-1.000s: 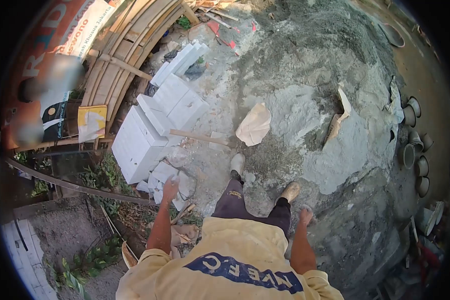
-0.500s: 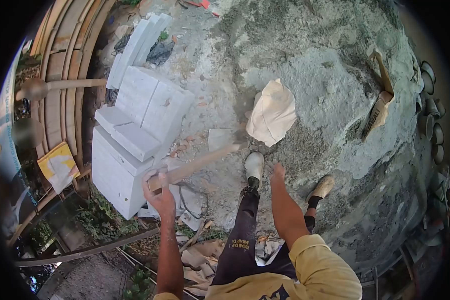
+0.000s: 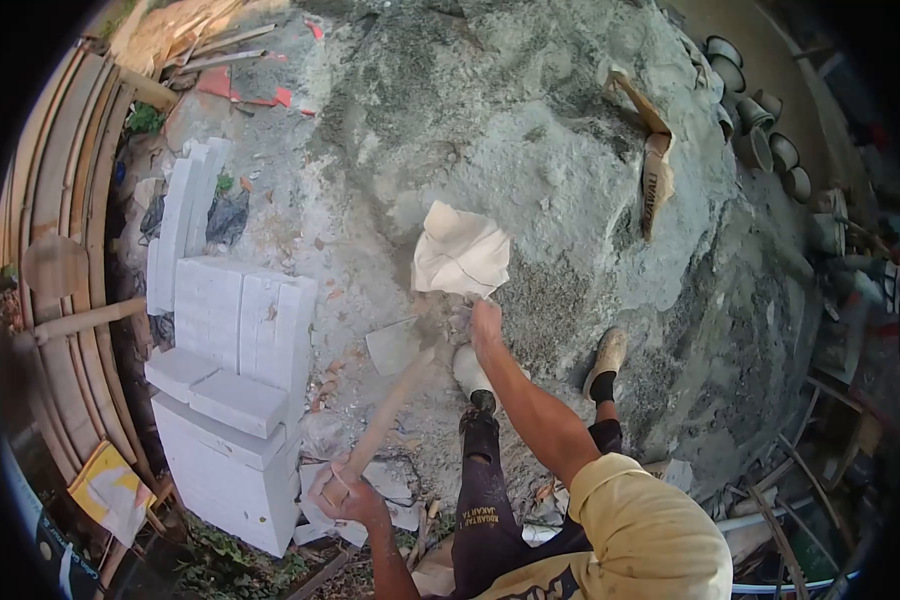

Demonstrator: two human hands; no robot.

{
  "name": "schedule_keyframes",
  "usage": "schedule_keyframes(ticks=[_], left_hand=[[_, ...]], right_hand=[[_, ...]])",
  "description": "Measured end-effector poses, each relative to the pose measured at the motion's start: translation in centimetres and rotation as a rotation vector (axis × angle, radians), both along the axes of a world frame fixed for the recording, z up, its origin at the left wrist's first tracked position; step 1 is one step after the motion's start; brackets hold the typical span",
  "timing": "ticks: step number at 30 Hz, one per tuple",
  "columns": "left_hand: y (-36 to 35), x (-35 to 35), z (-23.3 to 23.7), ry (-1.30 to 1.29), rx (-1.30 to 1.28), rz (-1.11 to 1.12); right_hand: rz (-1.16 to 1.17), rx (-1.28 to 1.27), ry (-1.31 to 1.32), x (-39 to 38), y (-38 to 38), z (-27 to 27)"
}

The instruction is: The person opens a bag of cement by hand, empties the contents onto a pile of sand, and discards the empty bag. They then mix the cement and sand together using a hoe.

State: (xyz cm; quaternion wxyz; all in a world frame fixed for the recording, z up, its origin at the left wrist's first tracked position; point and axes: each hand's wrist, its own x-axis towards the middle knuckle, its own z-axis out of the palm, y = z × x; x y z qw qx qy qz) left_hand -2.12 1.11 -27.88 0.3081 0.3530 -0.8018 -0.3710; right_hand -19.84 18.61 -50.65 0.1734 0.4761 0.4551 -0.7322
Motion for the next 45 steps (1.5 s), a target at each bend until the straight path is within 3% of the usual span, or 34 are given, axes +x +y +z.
schedule_keyframes(ticks=[1, 3, 6, 9, 11, 12, 14, 15, 17, 18, 19, 20, 22, 24, 25, 26, 27, 28, 30, 33, 34, 36, 38, 39, 40, 41, 43, 45], left_hand=[[0.3, -0.1, 0.9, -0.032, 0.158, 0.036], [0.0, 0.0, 2.5, -0.119, 0.195, 0.001], [-1.4, 1.4, 3.1, -0.226, 0.222, -0.103], [-1.1, 0.6, 5.0, -0.236, 0.114, -0.203], [-0.1, 0.7, 6.5, -0.201, -0.298, 0.03], [0.4, 1.2, 7.3, -0.182, -0.305, 0.015], [1.1, 2.5, 8.1, -0.365, 0.36, 0.0], [0.4, 3.7, 5.2, -0.281, 0.689, -0.188], [5.9, 1.4, 12.2, -0.492, 1.435, -0.029], [6.6, 1.6, 12.1, -0.424, 1.702, -0.078], [6.9, 1.4, 11.2, -0.372, 1.776, -0.073], [7.6, 0.7, 10.6, -0.305, 1.856, -0.077], [9.8, -0.4, 11.8, -0.242, 1.591, -0.096], [8.7, 0.2, 10.8, -0.286, 1.477, -0.125], [8.1, 0.1, 10.6, -0.319, 1.377, -0.159], [7.6, 0.6, 11.7, -0.314, 1.37, -0.148], [7.2, 1.2, 13.6, -0.353, 1.184, -0.239], [6.7, 1.9, 15.7, -0.391, 0.995, -0.323], [6.0, 3.6, 19.7, -0.421, 0.868, -0.368], [1.9, 8.4, 21.0, -0.527, 0.66, -0.337], [0.5, 10.1, 21.4, -0.521, 0.651, -0.307], [-1.9, 13.5, 21.7, -0.749, 0.538, -0.196], [-3.4, 15.9, 22.3, -0.845, 0.486, -0.049], [-4.2, 17.9, 22.7, -0.951, 0.437, 0.074], [-4.9, 19.8, 22.9, -0.91, 0.462, 0.191], [-6.0, 21.7, 22.3, -0.858, 0.482, 0.302], [-11.7, 27.8, 18.1, -0.761, 0.321, 0.139], [-10.8, 29.5, 15.8, -0.722, 0.188, 0.268]], right_hand=[[0.014, 0.013, 0.034, 0.3, 0.5, 2.1], [0.12, 0.05, 0.065, 0.4, 1.2, 9.3], [0.147, -0.028, 0.082, 2.3, 1.6, 14.9], [0.144, -0.09, 0.113, 4.1, 1.4, 19.1], [0.187, -0.099, 0.153, 5.9, 1.3, 21.9], [0.17, -0.102, 0.171, 7.0, 1.2, 23.1], [0.22, -0.06, 0.122, 8.7, 1.2, 26.3], [0.168, -0.043, 0.127, 9.6, 1.0, 28.1], [0.186, 0.025, 0.134, 11.1, 1.8, 32.9], [0.231, 0.101, 0.14, 12.7, 2.0, 34.4], [0.264, 0.164, 0.096, 14.5, 1.2, 31.1], [0.263, 0.144, 0.084, 15.6, 1.5, 32.5], [0.335, 0.066, 0.155, 16.4, 3.2, 36.1], [0.364, 0.019, 0.181, 17.8, 3.9, 34.8], [0.542, -0.007, 0.218, 17.8, 5.4, 34.9], [0.723, -0.037, 0.255, 17.6, 7.1, 35.1], [0.789, -0.206, 0.301, 17.1, 10.9, 39.0], [0.842, -0.194, 0.303, 16.9, 13.4, 38.4], [0.914, -0.045, 0.318, 16.2, 19.2, 37.1], [0.649, 0.247, 0.251, 16.5, 29.8, 32.0], [0.532, 0.331, 0.219, 17.1, 33.9, 28.0], [0.277, 0.489, 0.144, 18.8, 42.6, 25.1], [0.346, 0.964, 0.09, 22.1, 52.2, 20.1], [0.183, 0.928, -0.114, 22.9, 53.9, 23.8], [0.006, 0.93, -0.135, 25.0, 57.6, 21.2], [-0.067, 0.862, -0.232, 25.8, 59.6, 22.5], [-0.393, 0.651, -0.178, 27.7, 62.4, 22.2], [-0.299, 0.648, -0.158, 28.5, 64.1, 21.6]])
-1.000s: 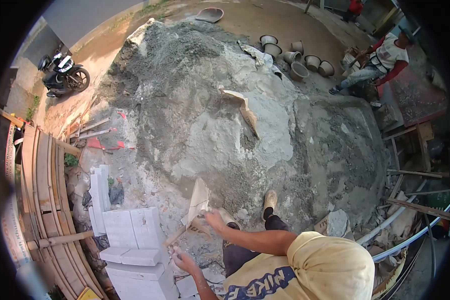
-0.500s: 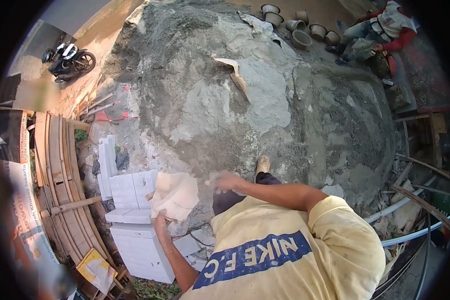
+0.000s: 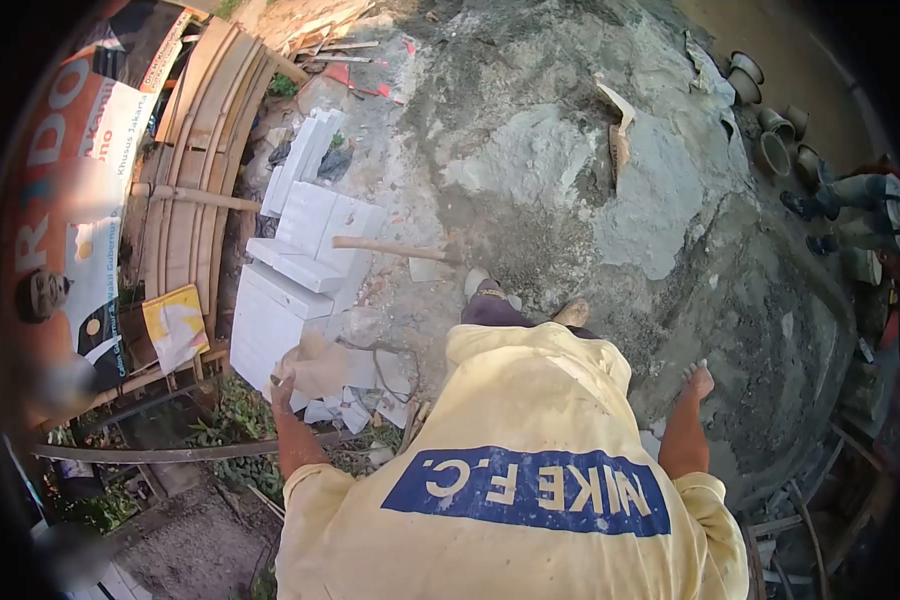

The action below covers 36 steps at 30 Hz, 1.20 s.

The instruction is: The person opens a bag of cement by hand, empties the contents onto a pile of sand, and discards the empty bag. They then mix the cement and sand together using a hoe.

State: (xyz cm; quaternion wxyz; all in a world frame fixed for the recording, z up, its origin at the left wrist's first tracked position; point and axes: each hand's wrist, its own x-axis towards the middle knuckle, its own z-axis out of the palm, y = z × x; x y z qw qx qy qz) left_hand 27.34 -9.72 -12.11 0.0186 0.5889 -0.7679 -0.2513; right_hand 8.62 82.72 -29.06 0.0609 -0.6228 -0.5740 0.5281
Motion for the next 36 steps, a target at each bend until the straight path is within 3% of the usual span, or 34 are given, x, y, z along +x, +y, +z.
schedule_keyframes(ticks=[1, 2, 4, 7, 9, 11, 14, 15, 17, 18, 19, 20, 21, 24, 28, 30, 33, 35, 36], left_hand=[[1.6, 0.1, -0.1, 0.059, 0.132, 0.144], [5.4, -2.5, 3.2, -0.113, 0.28, 0.199], [7.3, -1.6, -0.5, 0.092, 0.176, 0.13], [12.6, -3.1, -2.4, 0.058, 0.268, -0.003], [10.8, 2.2, -11.7, 0.231, 0.255, -0.389], [18.5, -0.7, -8.4, 0.106, 0.385, -0.068], [22.9, 1.4, -10.6, 0.277, 0.62, 0.025], [23.2, 3.3, -12.9, 0.315, 0.672, -0.005], [24.4, 5.8, -16.0, 0.094, 0.226, -0.51], [27.9, 0.2, -7.9, -0.061, 0.413, -0.167], [26.6, 1.5, -10.7, 0.124, 0.757, 0.145], [27.6, -3.5, -6.2, -0.165, 0.821, 0.477], [25.6, 0.6, -10.4, 0.138, 0.836, 0.441], [19.1, 0.8, -14.4, -0.045, 0.73, 0.321], [8.4, -5.6, -13.6, 0.026, 0.837, 0.231], [3.0, -9.8, -13.8, 0.263, 0.721, 0.083], [-1.7, -18.6, -11.3, 0.241, 0.691, 0.116], [-2.2, -22.1, -8.6, 0.163, 0.689, 0.159], [-2.7, -22.4, -7.9, 0.091, 0.676, 0.158]], right_hand=[[0.065, -0.007, -0.006, -0.3, -0.4, 0.4], [0.127, -0.012, -0.019, -0.2, -0.6, 0.5], [0.219, -0.084, -0.034, -1.0, -2.3, 0.1], [0.32, -0.203, -0.004, -2.0, -4.3, -1.1], [0.404, -0.283, 0.02, -3.6, -5.8, -1.6], [0.466, -0.32, 0.009, -5.1, -7.3, -2.1], [0.543, -0.327, 0.065, -7.5, -9.1, -1.6], [0.539, -0.312, 0.061, -8.1, -9.5, -1.2], [0.606, -0.265, 0.041, -9.8, -9.9, -0.3], [0.618, -0.224, 0.045, -10.5, -9.9, -0.4], [0.613, -0.173, 0.047, -11.2, -10.1, -0.5], [0.634, -0.13, 0.034, -12.0, -10.2, -0.7], [0.663, -0.095, 0.014, -13.1, -10.5, -0.7], [0.625, -0.02, 0.032, -17.4, -13.9, 0.1], [0.564, -0.046, 0.046, -24.3, -20.9, 0.8], [0.494, -0.069, 0.044, -27.5, -24.7, 1.0], [0.504, 0.015, 0.02, -33.2, -27.1, -1.5], [0.661, 0.355, -0.085, -36.3, -26.0, -8.8], [0.7, 0.473, -0.144, -38.6, -26.5, -9.2]])
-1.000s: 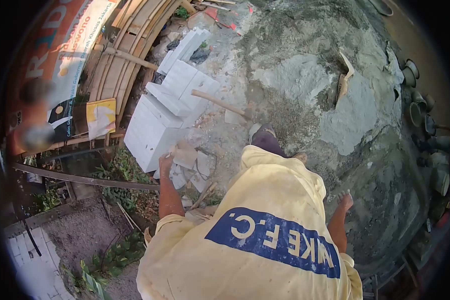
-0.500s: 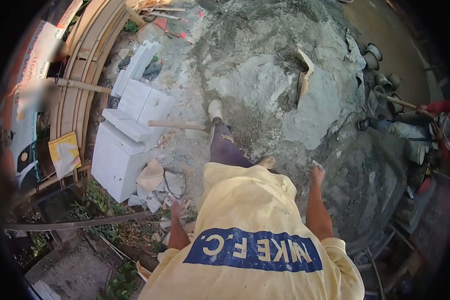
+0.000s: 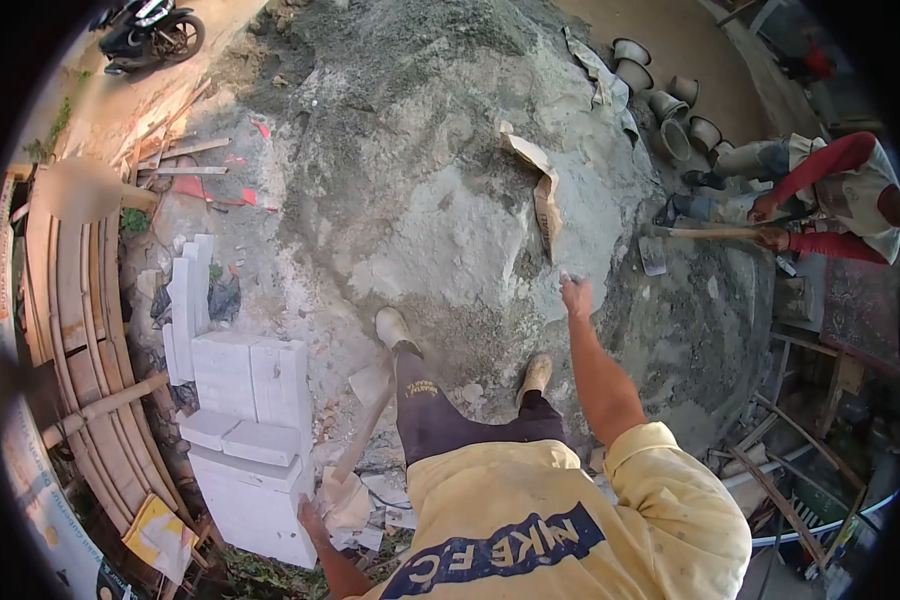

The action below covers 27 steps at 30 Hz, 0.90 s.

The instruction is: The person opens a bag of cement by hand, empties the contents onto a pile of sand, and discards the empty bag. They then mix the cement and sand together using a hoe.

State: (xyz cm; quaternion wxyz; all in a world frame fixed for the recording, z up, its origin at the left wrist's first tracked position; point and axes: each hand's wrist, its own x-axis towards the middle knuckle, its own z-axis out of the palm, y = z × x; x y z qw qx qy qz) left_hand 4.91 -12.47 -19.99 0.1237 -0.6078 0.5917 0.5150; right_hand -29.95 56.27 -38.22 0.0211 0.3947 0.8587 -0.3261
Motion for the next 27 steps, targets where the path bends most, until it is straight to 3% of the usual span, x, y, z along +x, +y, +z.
schedule_keyframes(ticks=[3, 4, 6, 11, 15, 19, 21, 25, 27], left_hand=[[-0.9, 1.3, 0.8, -0.245, 0.049, -0.081], [-2.7, 4.3, -0.6, -0.237, 0.128, -0.115], [-0.4, 3.3, -0.2, -0.474, 0.093, -0.071], [7.3, -0.2, -5.9, -0.566, 0.12, -0.048], [11.4, -3.4, -10.6, -0.574, 0.134, -0.088], [12.4, -5.2, -12.6, -0.547, 0.135, -0.128], [12.3, -5.8, -13.5, -0.528, 0.142, -0.14], [12.0, -6.2, -15.8, -0.505, 0.167, -0.141], [11.6, -6.0, -17.1, -0.498, 0.18, -0.143]], right_hand=[[-0.051, -0.001, 0.024, -7.4, -3.1, 4.3], [-0.067, -0.002, 0.029, -9.1, -2.5, 2.4], [-0.067, 0.093, 0.153, -12.9, -1.0, -1.9], [-0.142, 0.228, 0.127, -21.3, 2.1, -10.7], [-0.176, 0.3, -0.01, -23.6, 3.1, -15.8], [-0.331, 0.185, 0.053, -23.0, 4.3, -21.4], [0.126, 0.369, 0.124, -22.2, 6.1, -23.5], [0.105, 0.304, 0.101, -21.6, 7.0, -20.2], [-0.069, 0.244, -0.01, -21.1, 6.1, -20.3]])
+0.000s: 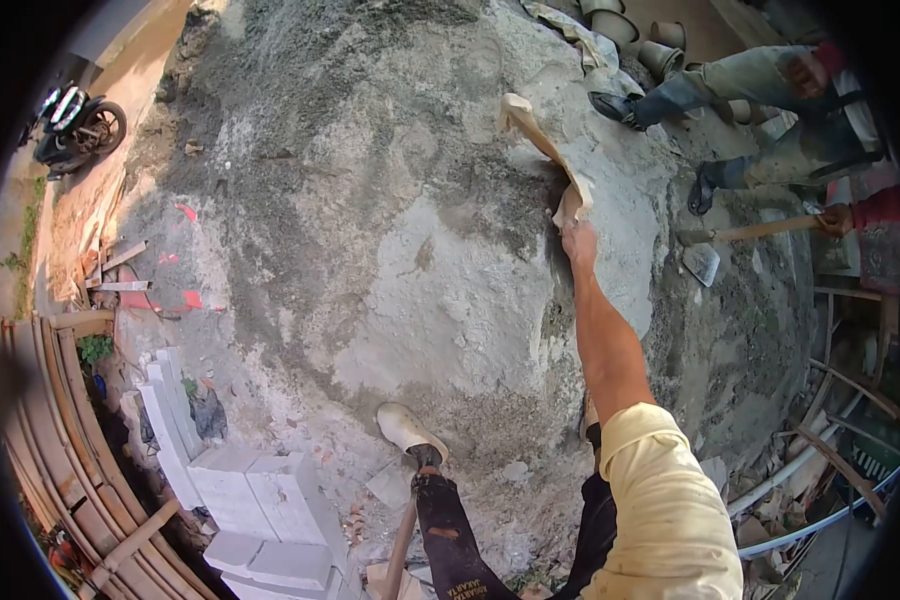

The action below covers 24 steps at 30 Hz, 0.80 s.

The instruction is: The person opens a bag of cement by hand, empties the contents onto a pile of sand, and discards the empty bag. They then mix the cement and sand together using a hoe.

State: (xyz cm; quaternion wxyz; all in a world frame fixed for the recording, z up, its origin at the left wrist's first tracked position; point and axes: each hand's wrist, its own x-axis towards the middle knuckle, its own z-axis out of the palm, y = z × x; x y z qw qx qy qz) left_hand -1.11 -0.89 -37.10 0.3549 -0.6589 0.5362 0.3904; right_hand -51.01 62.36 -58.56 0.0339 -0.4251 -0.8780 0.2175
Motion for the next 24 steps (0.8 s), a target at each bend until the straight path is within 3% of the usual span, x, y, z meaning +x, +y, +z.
schedule_keyframes(ticks=[1, 10, 17, 24], left_hand=[[-0.3, 0.0, -0.2, -0.001, 0.009, 0.002], [-3.9, 3.2, -1.1, 0.025, 0.04, 0.068], [-11.7, 7.1, 2.1, 0.077, 0.036, 0.084], [-22.2, 8.3, 4.5, 0.252, 0.014, 0.085]], right_hand=[[-0.037, -0.042, 0.019, 0.6, -1.9, 2.8], [0.095, 0.013, -0.126, 6.0, -7.9, 7.7], [0.199, 0.026, -0.133, 7.1, -13.6, 17.6], [0.153, 0.039, -0.122, 6.4, -17.9, 27.2]])
